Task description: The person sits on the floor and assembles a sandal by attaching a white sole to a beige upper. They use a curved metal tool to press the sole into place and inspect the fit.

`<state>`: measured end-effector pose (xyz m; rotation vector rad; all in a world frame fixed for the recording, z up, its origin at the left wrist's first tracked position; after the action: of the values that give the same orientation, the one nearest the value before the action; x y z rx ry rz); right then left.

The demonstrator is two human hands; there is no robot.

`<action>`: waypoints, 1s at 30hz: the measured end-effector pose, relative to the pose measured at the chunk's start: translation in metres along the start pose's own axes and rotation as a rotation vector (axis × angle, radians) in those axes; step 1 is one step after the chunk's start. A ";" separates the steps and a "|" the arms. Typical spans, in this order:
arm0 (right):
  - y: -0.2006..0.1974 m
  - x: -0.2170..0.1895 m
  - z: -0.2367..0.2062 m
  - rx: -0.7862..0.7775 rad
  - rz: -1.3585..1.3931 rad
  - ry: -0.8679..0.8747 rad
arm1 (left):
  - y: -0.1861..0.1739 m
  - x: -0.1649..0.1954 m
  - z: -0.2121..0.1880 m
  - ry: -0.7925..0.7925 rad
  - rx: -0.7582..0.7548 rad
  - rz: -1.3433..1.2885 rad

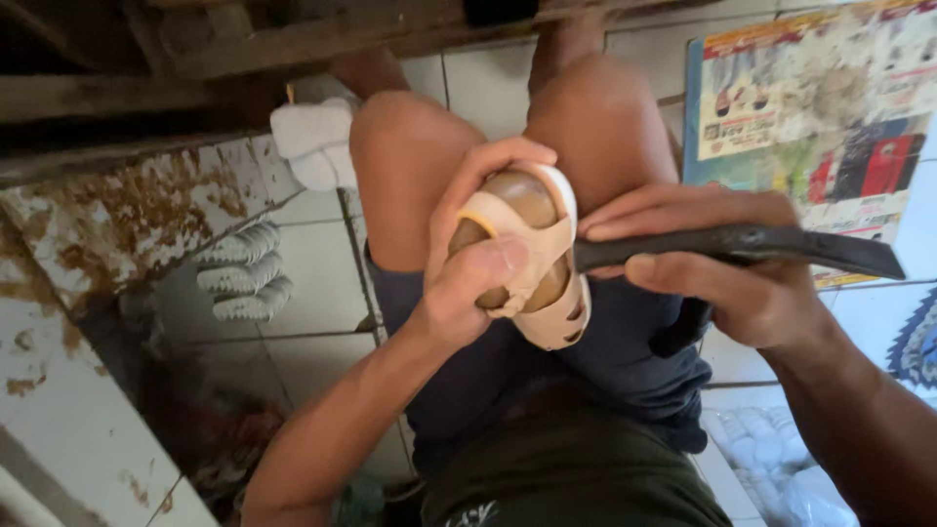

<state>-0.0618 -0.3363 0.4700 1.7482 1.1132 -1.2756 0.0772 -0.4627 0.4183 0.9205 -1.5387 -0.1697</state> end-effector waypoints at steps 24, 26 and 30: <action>-0.015 0.025 -0.004 0.015 0.175 0.076 | 0.001 -0.001 -0.006 -0.077 -0.076 -0.001; -0.015 0.017 0.001 -0.009 0.025 0.023 | 0.000 -0.002 -0.006 -0.065 -0.088 0.042; -0.011 -0.004 0.016 -0.116 -0.358 -0.102 | -0.003 0.000 -0.005 -0.020 -0.129 0.198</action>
<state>-0.0784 -0.3468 0.4691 1.4243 1.4541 -1.4592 0.0834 -0.4625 0.4178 0.6621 -1.6077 -0.1342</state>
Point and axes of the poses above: each hand's wrist, its own z-axis towards the middle knuckle, its own y-axis out of the palm, x = y × z, the point moved 6 cm from there along z, towards the middle knuckle, and after that the axes turned 1 degree about x, right-handed, at the moved point
